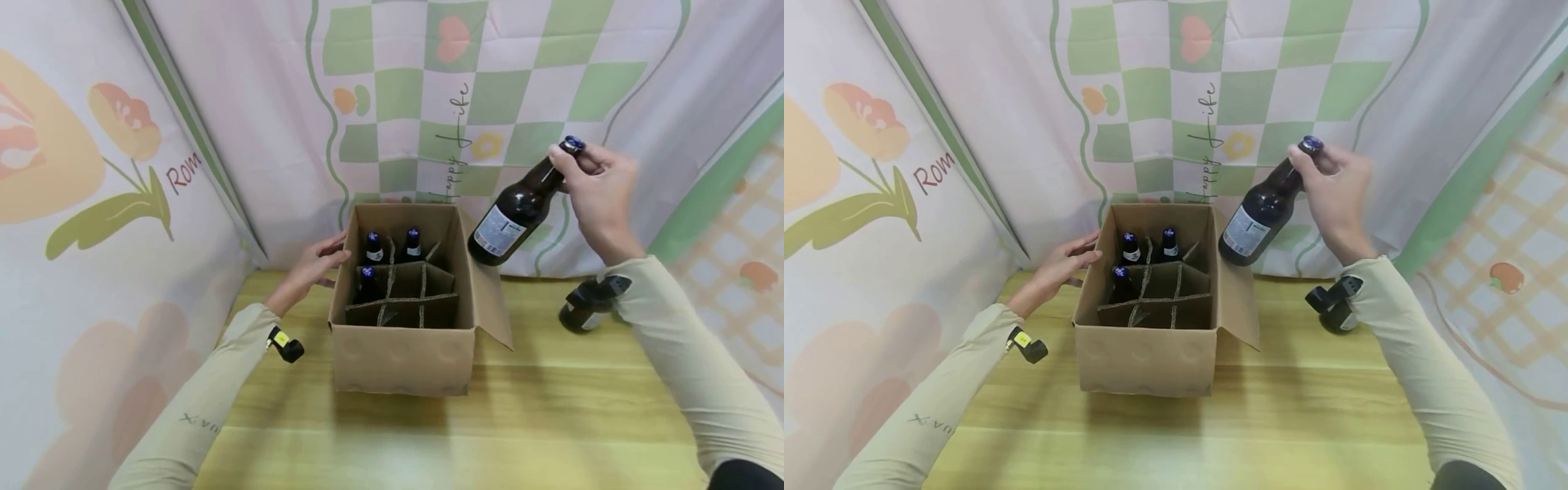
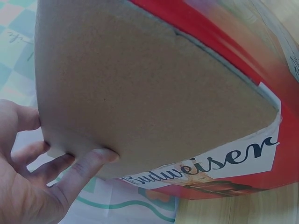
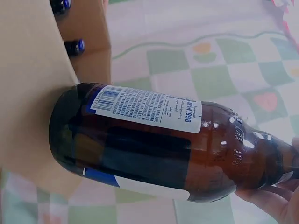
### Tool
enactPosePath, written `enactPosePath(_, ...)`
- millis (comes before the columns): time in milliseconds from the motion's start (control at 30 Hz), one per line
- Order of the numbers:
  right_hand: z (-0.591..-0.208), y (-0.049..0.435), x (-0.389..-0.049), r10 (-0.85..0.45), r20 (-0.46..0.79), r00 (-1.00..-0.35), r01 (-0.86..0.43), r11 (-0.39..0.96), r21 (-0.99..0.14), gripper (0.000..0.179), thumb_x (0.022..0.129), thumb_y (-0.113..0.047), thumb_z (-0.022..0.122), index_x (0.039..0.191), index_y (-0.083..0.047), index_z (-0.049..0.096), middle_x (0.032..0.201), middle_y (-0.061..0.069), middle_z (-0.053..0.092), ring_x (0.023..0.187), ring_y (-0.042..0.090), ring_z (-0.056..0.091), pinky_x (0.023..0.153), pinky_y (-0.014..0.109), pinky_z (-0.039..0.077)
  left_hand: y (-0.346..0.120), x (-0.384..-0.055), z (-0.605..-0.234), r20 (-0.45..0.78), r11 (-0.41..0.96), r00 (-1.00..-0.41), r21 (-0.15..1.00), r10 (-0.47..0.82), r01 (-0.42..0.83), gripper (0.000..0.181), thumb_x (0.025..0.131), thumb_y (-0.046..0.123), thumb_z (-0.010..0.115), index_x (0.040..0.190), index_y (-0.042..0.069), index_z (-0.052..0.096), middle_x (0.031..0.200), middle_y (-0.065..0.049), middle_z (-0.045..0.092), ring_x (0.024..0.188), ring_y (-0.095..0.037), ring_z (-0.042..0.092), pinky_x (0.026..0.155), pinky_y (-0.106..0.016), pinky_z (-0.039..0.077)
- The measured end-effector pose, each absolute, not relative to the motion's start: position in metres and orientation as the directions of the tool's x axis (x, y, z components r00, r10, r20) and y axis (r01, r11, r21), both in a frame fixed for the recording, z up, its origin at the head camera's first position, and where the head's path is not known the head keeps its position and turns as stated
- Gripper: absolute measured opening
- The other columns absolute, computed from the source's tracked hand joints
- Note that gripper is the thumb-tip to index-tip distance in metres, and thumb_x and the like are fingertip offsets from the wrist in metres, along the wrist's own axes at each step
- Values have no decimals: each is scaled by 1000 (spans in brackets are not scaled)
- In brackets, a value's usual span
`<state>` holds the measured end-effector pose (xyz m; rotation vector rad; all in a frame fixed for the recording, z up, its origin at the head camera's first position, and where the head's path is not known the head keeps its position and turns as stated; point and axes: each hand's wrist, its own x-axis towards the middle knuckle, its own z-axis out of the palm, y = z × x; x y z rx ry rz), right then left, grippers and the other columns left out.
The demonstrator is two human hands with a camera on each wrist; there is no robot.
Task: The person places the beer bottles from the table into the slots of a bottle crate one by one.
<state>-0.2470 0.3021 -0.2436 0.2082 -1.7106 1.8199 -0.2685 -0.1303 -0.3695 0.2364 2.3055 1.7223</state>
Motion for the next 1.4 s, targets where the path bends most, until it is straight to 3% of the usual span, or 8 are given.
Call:
enactPosePath(233, -240, 281, -253, 333, 588, -737, -624, -1, -782, 21, 87, -8, 85, 101, 7, 79, 83, 7, 79, 70, 14, 74, 64, 20, 63, -131, -269, -371, -103, 288, -954, 957, 283, -18, 66, 107, 29, 59, 166, 26, 31, 169, -14, 33, 141, -41, 50, 84, -41, 66)
enactPosePath(767, -232, 242, -269, 268, 661, -701, -675, 50, -736, 22, 89, -10, 83, 103, 7, 79, 85, 4, 80, 71, 12, 73, 66, 18, 62, -132, -270, -365, -83, 276, -957, 961, 279, -3, 65, 106, 27, 59, 166, 26, 31, 169, -14, 34, 141, -41, 50, 87, -47, 65)
enactPosePath(1033, -246, 225, -270, 209, 581, -787, -603, -61, -795, 23, 92, -9, 81, 108, 6, 77, 94, 9, 80, 77, 18, 75, 71, 25, 65, -133, -271, -370, -87, 271, -950, 963, 299, -3, 66, 106, 25, 60, 166, 25, 31, 166, -19, 38, 140, -42, 51, 82, -41, 66)
enactPosePath(1400, -269, 193, -290, 165, 480, -862, -489, -18, -872, 32, 89, -13, 84, 113, 8, 76, 87, -2, 81, 74, 11, 76, 69, 21, 64, -132, -269, -373, -82, 254, -957, 967, 277, -9, 66, 106, 27, 61, 165, 25, 32, 168, -16, 35, 140, -42, 51, 82, -42, 66)
